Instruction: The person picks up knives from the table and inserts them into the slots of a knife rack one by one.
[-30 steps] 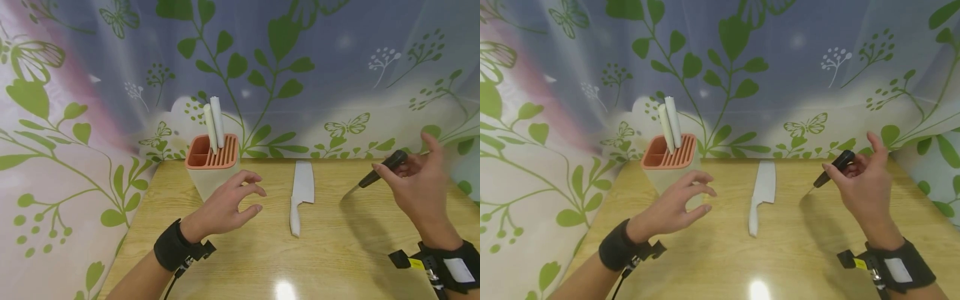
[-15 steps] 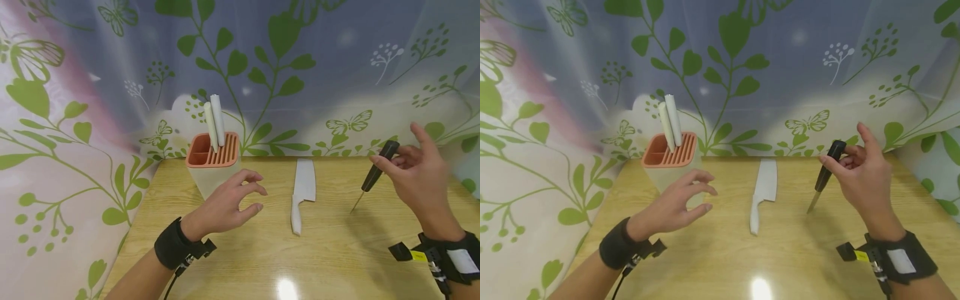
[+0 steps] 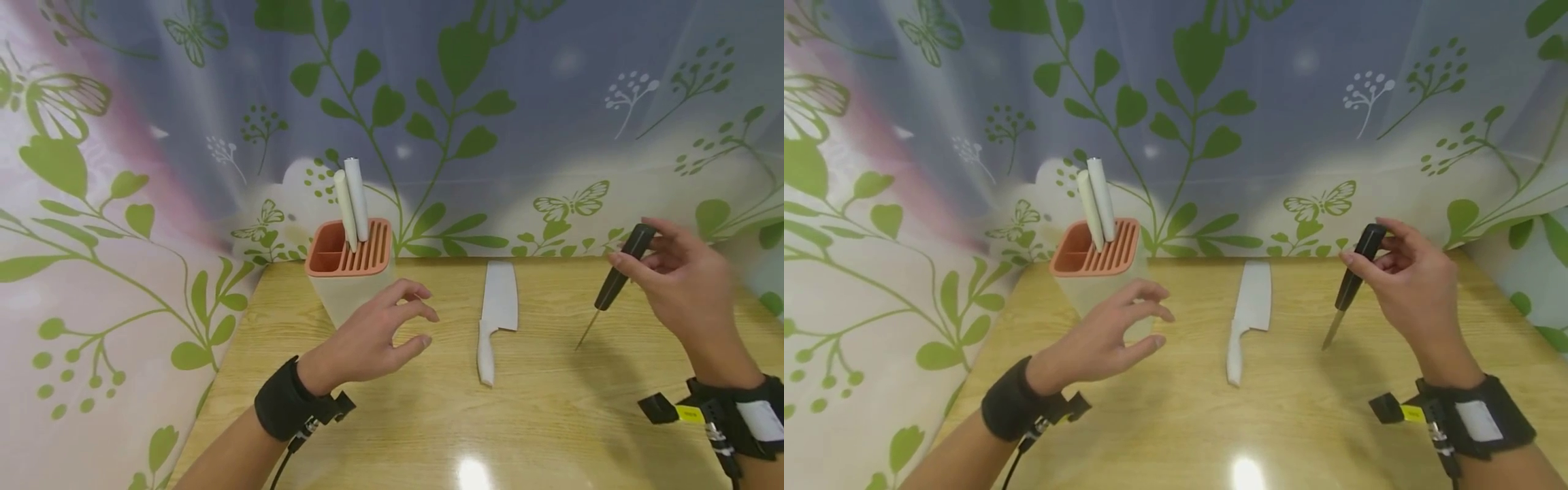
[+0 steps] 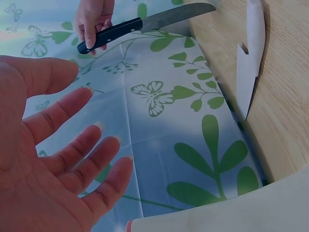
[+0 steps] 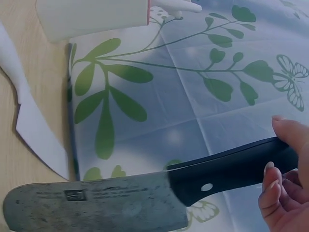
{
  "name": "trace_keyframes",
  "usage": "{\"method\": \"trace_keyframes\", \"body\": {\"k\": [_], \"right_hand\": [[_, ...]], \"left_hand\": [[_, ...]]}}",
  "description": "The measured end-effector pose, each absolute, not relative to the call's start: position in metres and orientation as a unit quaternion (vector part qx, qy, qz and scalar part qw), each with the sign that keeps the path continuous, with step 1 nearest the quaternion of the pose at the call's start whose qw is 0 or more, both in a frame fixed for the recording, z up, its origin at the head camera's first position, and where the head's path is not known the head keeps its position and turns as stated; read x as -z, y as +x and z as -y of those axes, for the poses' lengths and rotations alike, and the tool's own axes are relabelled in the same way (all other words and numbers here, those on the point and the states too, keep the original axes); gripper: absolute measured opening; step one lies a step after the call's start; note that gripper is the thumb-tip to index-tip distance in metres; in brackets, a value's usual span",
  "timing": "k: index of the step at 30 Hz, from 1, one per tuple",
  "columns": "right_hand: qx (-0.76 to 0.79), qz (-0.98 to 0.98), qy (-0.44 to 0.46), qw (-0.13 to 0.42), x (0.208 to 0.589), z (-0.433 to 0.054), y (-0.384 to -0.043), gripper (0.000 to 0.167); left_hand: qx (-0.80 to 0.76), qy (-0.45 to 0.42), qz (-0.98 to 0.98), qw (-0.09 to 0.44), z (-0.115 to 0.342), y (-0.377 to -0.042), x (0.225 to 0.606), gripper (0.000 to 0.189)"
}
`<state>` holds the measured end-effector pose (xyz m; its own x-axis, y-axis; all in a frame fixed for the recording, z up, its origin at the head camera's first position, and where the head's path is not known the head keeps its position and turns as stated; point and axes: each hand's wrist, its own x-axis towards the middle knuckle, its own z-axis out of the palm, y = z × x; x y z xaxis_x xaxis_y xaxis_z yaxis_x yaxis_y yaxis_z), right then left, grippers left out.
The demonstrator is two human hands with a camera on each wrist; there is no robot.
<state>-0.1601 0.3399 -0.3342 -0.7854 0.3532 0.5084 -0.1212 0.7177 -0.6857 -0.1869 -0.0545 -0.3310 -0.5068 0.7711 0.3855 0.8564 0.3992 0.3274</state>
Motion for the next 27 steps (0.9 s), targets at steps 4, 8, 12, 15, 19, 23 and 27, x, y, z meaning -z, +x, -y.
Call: {"method": "trace_keyframes", "body": {"k": [4,8,12,15,19,23,27], "right_hand": [[-0.364,0.879,-0.078,0.299,0.341,-0.344,-0.159,0.047],[-0.385,0.871,-0.085,0.295,0.348,-0.346,-0.158,0.043],[-0.400,0.866,-0.072,0.292,0.354,-0.345,-0.159,0.037],[-0.395,0.873,-0.063,0.280,0.359,-0.344,-0.159,0.038],[-0.391,0.881,-0.063,0.260,0.364,-0.345,-0.158,0.042],[-0.395,0.883,-0.073,0.241,0.368,-0.346,-0.157,0.044],[-0.395,0.885,-0.082,0.232,0.370,-0.347,-0.156,0.044]], "left_hand": [[0.248,-0.491,0.831,0.081,0.054,-0.188,0.331,0.020],[0.247,-0.491,0.832,0.069,0.053,-0.187,0.330,0.021],[0.247,-0.487,0.835,0.064,0.053,-0.186,0.331,0.021],[0.246,-0.486,0.836,0.063,0.053,-0.186,0.332,0.020],[0.246,-0.484,0.837,0.062,0.052,-0.186,0.333,0.020],[0.246,-0.484,0.837,0.065,0.051,-0.186,0.333,0.021],[0.246,-0.485,0.836,0.063,0.052,-0.186,0.333,0.021]]}}
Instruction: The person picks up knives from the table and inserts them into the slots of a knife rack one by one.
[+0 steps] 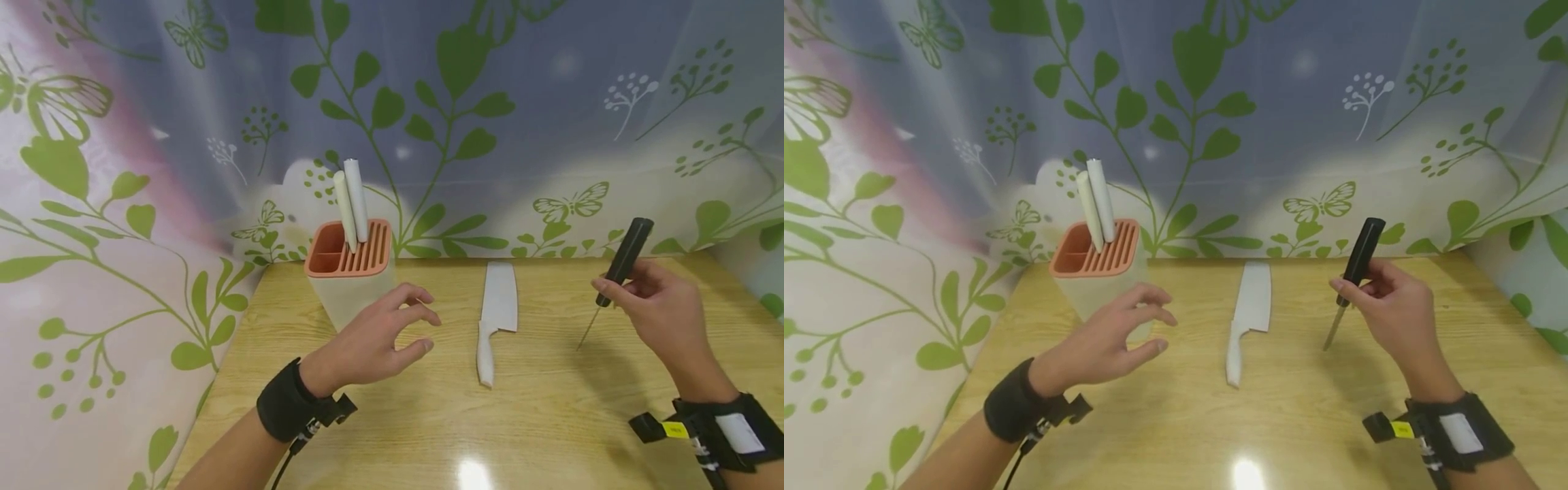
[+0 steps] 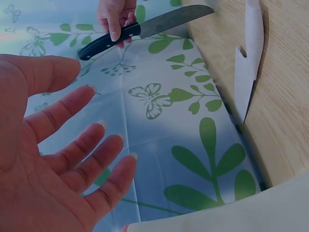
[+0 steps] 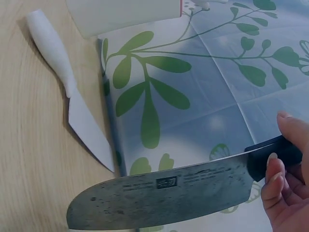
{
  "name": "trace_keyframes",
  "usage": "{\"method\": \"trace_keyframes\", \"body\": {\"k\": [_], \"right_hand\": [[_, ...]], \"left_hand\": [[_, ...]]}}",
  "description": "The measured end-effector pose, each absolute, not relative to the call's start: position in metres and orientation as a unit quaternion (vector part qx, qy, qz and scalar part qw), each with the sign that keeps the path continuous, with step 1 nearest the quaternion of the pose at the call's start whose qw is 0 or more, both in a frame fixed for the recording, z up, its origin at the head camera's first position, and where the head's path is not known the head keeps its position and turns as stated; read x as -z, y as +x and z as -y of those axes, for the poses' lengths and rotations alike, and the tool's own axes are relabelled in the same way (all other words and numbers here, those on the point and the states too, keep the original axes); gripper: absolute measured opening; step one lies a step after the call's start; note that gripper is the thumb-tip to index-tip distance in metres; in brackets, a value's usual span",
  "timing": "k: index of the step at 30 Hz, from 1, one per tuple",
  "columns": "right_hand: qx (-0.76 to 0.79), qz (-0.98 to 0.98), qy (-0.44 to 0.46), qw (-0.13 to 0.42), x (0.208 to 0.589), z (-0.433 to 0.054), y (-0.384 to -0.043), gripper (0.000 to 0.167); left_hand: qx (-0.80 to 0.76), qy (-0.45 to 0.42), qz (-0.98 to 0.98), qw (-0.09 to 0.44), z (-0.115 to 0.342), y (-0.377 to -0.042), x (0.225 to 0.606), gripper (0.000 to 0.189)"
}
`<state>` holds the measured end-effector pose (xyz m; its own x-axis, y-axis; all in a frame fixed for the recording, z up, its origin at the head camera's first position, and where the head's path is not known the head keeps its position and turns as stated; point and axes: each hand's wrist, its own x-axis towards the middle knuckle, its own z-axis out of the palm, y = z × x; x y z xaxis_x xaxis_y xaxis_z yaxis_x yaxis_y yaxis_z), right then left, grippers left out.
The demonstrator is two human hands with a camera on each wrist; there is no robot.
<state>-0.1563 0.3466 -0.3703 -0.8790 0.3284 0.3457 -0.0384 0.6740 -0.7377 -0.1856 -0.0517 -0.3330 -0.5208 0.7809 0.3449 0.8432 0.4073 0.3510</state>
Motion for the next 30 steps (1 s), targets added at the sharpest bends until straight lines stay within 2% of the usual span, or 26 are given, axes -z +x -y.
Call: {"method": "trace_keyframes", "body": {"k": [16,30], "right_hand": [[-0.416,0.877,-0.081,0.227,0.381,-0.347,-0.154,0.039],[-0.381,0.883,-0.063,0.267,0.384,-0.343,-0.157,0.033]], "left_hand": [[0.249,-0.499,0.828,0.063,0.050,-0.188,0.336,0.021],[0.277,-0.475,0.834,0.045,0.049,-0.188,0.336,0.039]]}}
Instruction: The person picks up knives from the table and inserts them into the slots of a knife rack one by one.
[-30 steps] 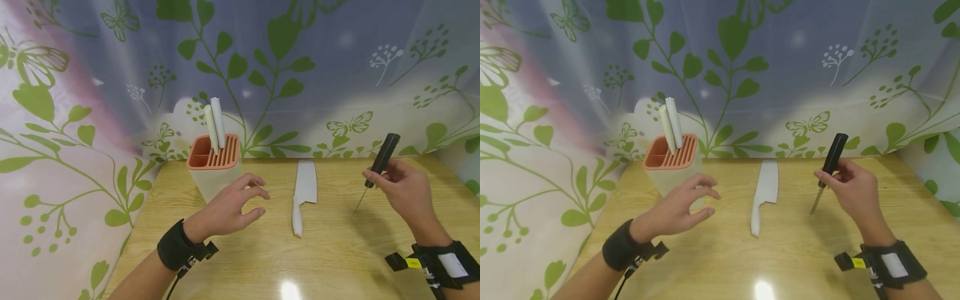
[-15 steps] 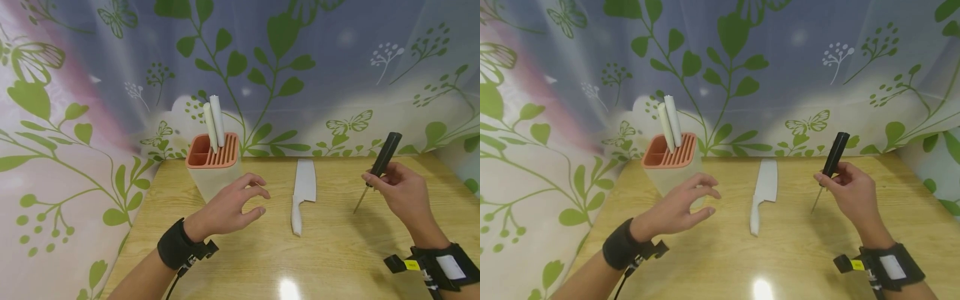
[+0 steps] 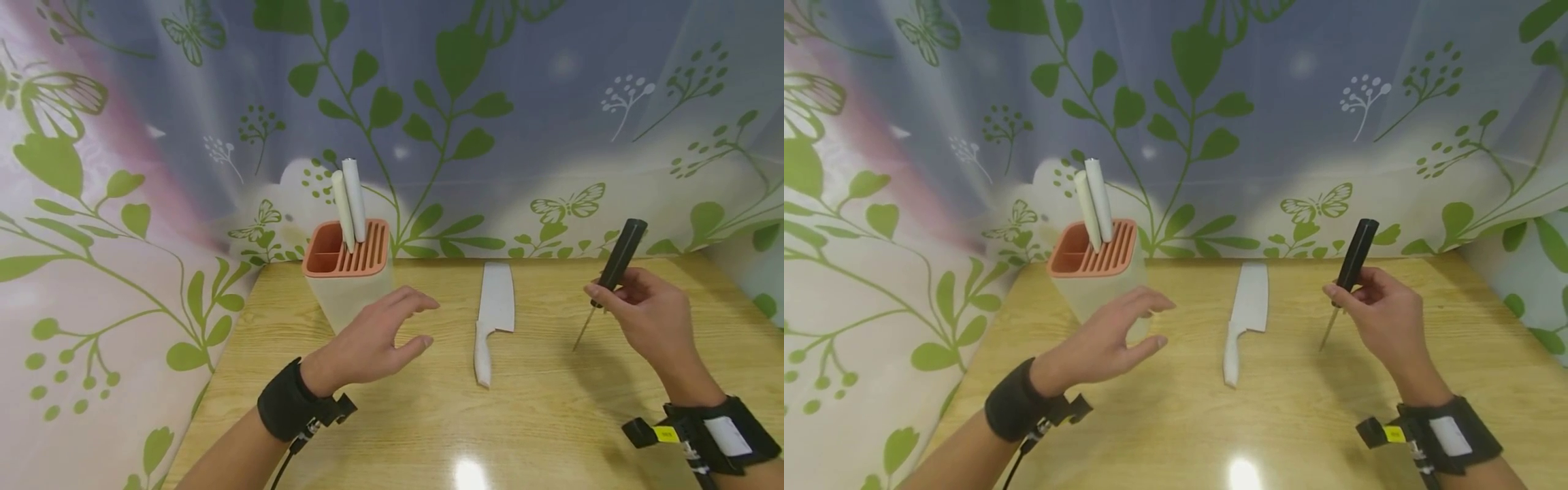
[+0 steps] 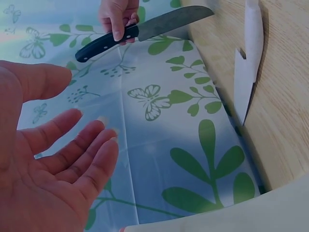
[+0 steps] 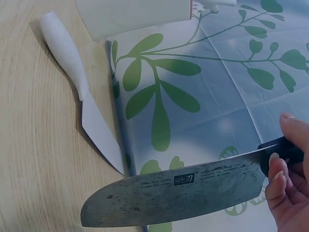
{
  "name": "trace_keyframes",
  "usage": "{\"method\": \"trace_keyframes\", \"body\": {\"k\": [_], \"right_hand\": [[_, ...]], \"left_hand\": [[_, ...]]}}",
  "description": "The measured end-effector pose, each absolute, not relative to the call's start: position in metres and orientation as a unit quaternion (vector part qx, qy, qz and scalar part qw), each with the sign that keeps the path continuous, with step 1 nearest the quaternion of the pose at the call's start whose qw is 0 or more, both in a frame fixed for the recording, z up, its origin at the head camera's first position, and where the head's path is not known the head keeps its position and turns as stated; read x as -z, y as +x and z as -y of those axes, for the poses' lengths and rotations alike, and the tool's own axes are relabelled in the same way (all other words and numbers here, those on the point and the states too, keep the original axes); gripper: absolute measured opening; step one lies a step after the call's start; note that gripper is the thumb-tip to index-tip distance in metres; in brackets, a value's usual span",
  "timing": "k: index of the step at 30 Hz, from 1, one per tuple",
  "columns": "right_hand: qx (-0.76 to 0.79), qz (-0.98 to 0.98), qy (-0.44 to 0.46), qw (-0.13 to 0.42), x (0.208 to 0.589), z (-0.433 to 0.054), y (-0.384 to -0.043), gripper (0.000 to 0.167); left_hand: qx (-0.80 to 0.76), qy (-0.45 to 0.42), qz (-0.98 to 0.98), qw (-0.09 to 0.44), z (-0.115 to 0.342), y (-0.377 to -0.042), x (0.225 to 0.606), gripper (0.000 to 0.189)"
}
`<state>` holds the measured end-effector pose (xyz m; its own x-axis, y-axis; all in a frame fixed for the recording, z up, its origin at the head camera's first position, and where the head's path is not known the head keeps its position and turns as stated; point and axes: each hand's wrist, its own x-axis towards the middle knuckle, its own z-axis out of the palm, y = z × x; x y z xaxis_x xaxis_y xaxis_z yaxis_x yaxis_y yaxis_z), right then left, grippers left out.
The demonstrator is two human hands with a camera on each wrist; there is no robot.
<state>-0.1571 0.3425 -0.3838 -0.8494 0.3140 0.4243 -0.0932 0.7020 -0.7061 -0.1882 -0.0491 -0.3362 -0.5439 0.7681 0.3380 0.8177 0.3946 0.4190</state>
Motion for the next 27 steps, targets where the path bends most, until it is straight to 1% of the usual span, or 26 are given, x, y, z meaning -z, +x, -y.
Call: {"method": "trace_keyframes", "body": {"k": [5,13,19,27], "right_hand": [[-0.375,0.885,-0.055,0.272,0.380,-0.341,-0.157,0.032],[-0.374,0.889,-0.038,0.261,0.370,-0.332,-0.149,0.031],[-0.377,0.886,0.006,0.270,0.359,-0.317,-0.140,0.025],[-0.382,0.884,0.056,0.263,0.345,-0.300,-0.134,0.019]], "left_hand": [[0.285,-0.473,0.832,0.058,0.049,-0.188,0.337,0.040],[0.303,-0.448,0.836,0.088,0.046,-0.185,0.336,0.038],[0.316,-0.440,0.835,0.097,0.042,-0.184,0.335,0.038],[0.321,-0.444,0.831,0.099,0.034,-0.183,0.334,0.037]]}}
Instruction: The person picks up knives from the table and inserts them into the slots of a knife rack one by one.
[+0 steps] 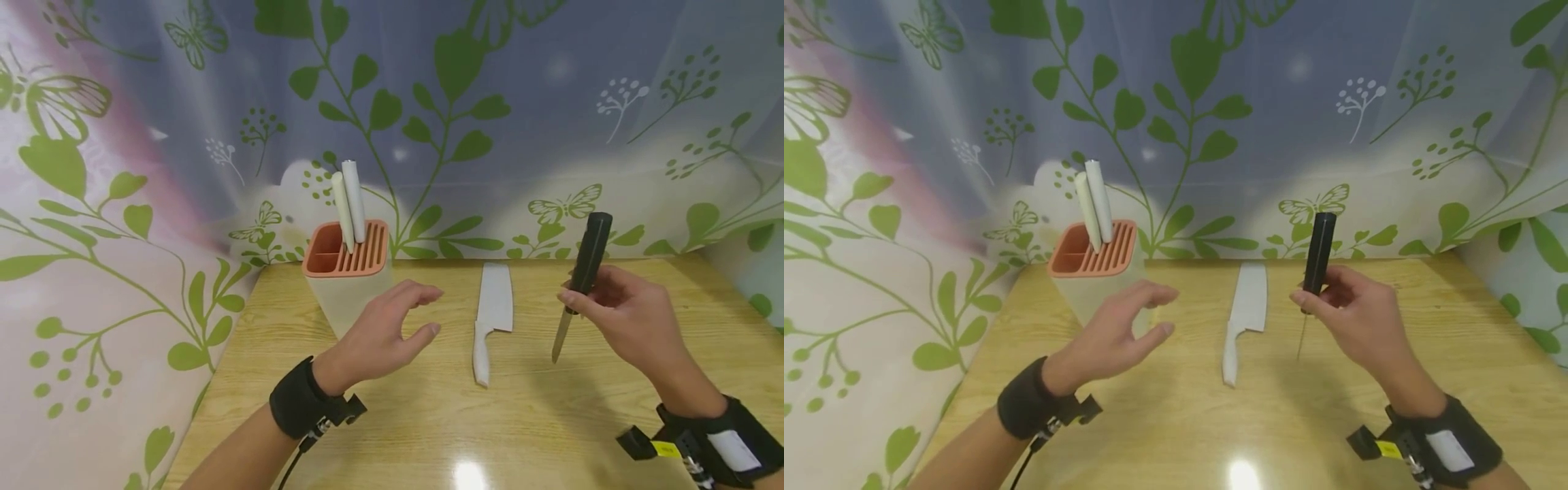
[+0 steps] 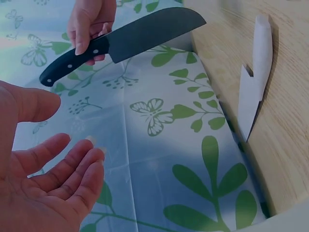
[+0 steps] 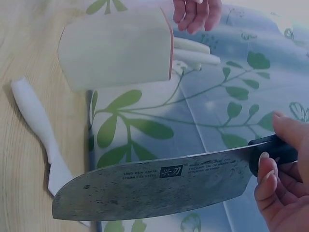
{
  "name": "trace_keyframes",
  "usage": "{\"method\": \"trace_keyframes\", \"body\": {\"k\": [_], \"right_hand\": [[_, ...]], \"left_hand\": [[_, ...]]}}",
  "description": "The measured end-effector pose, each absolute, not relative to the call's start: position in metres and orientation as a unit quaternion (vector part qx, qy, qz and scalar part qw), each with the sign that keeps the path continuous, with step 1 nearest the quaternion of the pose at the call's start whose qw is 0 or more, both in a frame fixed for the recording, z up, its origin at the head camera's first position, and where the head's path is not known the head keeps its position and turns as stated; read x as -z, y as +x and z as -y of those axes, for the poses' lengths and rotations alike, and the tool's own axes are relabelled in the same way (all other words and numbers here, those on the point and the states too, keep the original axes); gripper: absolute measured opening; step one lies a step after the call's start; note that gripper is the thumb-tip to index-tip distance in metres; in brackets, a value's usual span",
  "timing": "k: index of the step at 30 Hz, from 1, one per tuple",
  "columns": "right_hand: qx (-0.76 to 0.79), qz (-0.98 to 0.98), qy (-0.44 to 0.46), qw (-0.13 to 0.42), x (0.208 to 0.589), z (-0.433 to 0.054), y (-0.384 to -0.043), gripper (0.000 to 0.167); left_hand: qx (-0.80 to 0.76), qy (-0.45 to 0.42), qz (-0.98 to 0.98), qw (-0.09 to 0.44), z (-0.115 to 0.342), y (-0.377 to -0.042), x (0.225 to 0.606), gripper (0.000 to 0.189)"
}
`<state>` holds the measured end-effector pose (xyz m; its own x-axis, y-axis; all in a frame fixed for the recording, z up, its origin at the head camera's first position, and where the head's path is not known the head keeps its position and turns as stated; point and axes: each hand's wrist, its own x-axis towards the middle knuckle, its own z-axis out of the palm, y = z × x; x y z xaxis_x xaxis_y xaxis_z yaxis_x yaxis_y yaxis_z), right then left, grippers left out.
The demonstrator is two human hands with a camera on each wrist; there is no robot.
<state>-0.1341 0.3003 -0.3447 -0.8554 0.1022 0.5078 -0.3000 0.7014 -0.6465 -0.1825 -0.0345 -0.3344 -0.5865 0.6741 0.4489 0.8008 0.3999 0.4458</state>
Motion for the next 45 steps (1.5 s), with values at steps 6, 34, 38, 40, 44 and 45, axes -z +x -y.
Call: {"method": "trace_keyframes", "body": {"k": [6,34,38,40,44,45], "right_hand": [[-0.382,0.882,0.076,0.265,0.338,-0.289,-0.133,0.018],[-0.417,0.872,0.137,0.218,0.325,-0.246,-0.125,0.016],[-0.418,0.872,0.140,0.213,0.325,-0.242,-0.124,0.015],[-0.419,0.871,0.145,0.213,0.326,-0.240,-0.124,0.015],[-0.420,0.868,0.155,0.216,0.328,-0.236,-0.124,0.015],[-0.420,0.867,0.156,0.216,0.329,-0.235,-0.124,0.015]], "left_hand": [[0.319,-0.451,0.826,0.108,0.028,-0.183,0.332,0.038],[0.363,-0.463,0.805,0.068,-0.007,-0.180,0.319,0.039],[0.365,-0.464,0.805,0.067,-0.009,-0.180,0.320,0.039],[0.366,-0.465,0.804,0.067,-0.010,-0.180,0.321,0.040],[0.372,-0.465,0.800,0.069,-0.012,-0.180,0.321,0.040],[0.375,-0.465,0.799,0.069,-0.012,-0.180,0.321,0.039]]}}
